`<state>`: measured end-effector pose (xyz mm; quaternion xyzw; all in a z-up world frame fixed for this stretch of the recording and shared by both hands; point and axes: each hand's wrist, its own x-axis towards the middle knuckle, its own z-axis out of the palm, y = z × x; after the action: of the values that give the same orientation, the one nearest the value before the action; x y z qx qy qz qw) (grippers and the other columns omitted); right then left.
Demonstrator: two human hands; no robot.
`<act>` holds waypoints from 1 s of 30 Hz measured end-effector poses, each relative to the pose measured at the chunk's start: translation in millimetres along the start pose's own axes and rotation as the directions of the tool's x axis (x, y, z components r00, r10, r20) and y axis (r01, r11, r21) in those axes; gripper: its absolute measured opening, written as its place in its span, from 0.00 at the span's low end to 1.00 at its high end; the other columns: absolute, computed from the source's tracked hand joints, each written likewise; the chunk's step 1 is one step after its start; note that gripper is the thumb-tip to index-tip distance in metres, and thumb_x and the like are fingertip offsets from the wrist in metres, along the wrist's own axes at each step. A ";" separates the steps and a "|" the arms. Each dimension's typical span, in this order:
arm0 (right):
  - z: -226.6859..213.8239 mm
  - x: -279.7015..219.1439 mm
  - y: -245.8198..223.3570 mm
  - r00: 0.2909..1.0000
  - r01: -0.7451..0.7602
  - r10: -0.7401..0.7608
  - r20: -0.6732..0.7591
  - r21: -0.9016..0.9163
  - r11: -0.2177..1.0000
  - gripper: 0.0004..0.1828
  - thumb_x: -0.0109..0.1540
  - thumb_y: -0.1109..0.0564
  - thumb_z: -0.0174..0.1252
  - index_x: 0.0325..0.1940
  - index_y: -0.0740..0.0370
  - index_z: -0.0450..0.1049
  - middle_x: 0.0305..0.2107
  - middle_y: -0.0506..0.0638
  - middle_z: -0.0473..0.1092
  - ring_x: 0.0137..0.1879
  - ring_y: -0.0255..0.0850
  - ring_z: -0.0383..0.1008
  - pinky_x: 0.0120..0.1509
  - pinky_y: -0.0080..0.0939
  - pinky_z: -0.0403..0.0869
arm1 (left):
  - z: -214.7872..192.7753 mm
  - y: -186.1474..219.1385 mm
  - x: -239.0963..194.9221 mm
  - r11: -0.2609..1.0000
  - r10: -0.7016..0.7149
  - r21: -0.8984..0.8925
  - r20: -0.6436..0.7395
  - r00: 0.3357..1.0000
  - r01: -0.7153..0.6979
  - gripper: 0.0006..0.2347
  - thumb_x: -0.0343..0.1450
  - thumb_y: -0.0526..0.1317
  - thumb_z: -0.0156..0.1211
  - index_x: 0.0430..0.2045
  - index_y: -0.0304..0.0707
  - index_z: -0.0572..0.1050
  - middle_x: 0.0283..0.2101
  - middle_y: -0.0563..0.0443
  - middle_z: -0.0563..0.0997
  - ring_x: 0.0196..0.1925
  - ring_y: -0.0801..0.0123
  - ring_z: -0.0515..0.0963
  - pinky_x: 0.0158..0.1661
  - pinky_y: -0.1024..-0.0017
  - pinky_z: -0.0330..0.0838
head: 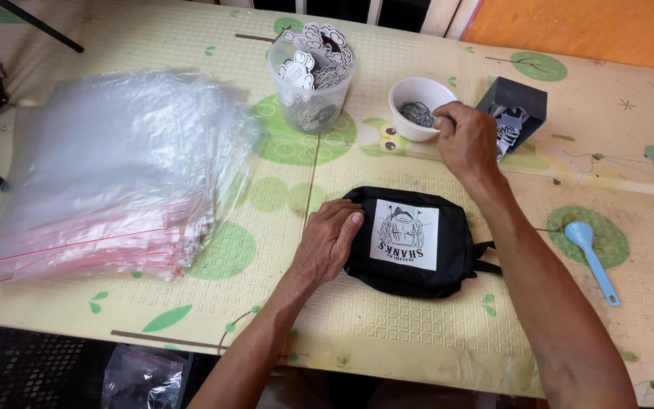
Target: The person wipes the surface of a black bag with a blue plastic spoon. Then, they place a white sticker with a logo onto the bag and press it down. Finally, they attach a metal chain and a small charm to the bag's zipper pull.
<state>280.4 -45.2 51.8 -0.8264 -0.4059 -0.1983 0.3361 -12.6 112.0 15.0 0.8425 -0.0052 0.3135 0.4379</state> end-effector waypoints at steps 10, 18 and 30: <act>9.6 66.1 6.5 0.961 -0.162 0.188 0.202 -0.140 0.977 0.10 0.67 0.65 0.58 0.47 0.58 0.84 0.30 0.58 0.77 0.38 0.55 0.79 0.44 0.52 0.77 | 0.1 -1.0 0.4 0.999 -0.019 0.042 -0.009 1.000 0.019 0.18 0.81 0.49 0.43 0.38 0.40 0.82 0.44 0.45 0.84 0.58 0.52 0.79 0.54 0.62 0.74; 19.6 67.2 14.5 0.971 -0.153 0.170 0.166 -0.109 0.982 0.10 0.61 0.65 0.62 0.44 0.61 0.84 0.29 0.58 0.77 0.40 0.57 0.81 0.43 0.51 0.77 | 1.2 -0.9 -1.4 0.996 -0.071 0.057 0.018 0.997 0.070 0.18 0.81 0.50 0.42 0.39 0.42 0.82 0.46 0.48 0.84 0.61 0.54 0.78 0.53 0.63 0.71; -7.1 68.1 -8.0 0.964 -0.265 0.265 0.008 0.019 0.964 0.04 0.61 0.63 0.67 0.34 0.55 0.84 0.32 0.47 0.79 0.34 0.38 0.75 0.45 0.45 0.75 | -0.8 6.0 1.4 0.989 -0.136 0.075 0.100 0.986 0.129 0.24 0.79 0.52 0.34 0.46 0.34 0.79 0.51 0.48 0.83 0.63 0.59 0.74 0.54 0.58 0.65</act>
<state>313.9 -10.2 100.9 -0.8703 -0.2947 -0.1455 0.3667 -13.6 109.3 20.5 0.8708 0.0384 0.2389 0.4280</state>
